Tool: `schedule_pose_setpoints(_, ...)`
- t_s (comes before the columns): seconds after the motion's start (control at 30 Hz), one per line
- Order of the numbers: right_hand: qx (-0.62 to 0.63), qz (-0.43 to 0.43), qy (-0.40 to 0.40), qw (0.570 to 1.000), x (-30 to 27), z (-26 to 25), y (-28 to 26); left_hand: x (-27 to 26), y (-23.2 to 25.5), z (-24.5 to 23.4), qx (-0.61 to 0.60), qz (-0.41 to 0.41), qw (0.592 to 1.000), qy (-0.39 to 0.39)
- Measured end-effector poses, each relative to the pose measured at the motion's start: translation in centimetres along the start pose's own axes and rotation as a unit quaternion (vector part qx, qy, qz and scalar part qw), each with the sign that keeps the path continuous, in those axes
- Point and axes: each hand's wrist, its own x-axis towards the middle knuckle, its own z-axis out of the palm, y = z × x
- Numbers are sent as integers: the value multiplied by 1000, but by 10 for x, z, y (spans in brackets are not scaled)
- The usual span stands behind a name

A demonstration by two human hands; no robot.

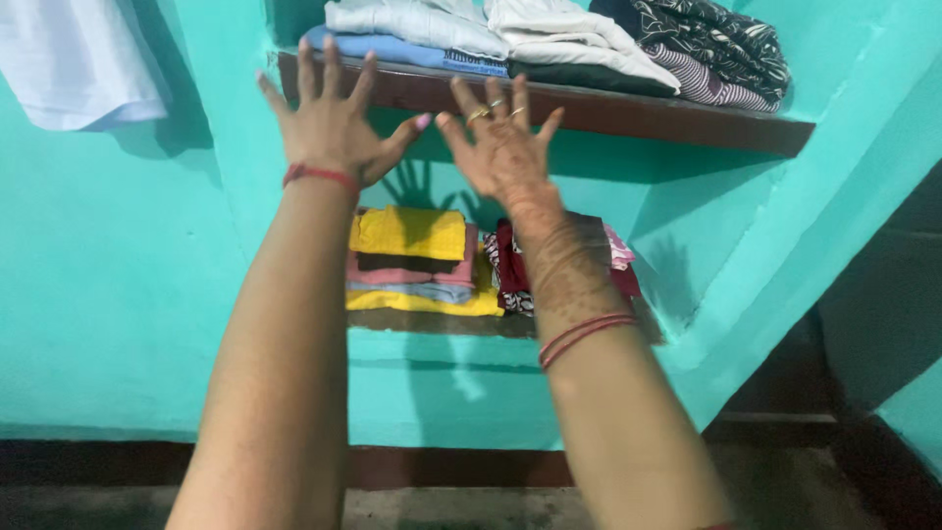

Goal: The person smooths a floral-patterned bedsheet on a bed, tucks the edges under the mattress, and adjusts the pillows. The person also briefly touches folded clothes on a wall shelf and a small table with decorative items.

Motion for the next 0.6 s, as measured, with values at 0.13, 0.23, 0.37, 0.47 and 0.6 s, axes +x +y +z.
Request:
schedule_pose_setpoints(0.13,15,-28,-15,999,-15,37,-15,-35,-22,21,19,-44,998,-44)
schedule_pose_setpoints(0.23,14,-32,-45,998,-31,58,-14,-54,-25,39,34,-61,996,-56)
schedule_pose_setpoints(0.37,14,-20,-95,995,-43,75,6,-72,-9,65,25,-75,993,-92)
schedule_pose_setpoints(0.47,1,1,-120,993,-50,82,35,-77,15,83,23,-73,989,-126)
schedule_pose_setpoints(0.6,-19,22,-120,992,-66,88,85,-80,65,116,28,-54,987,-149)
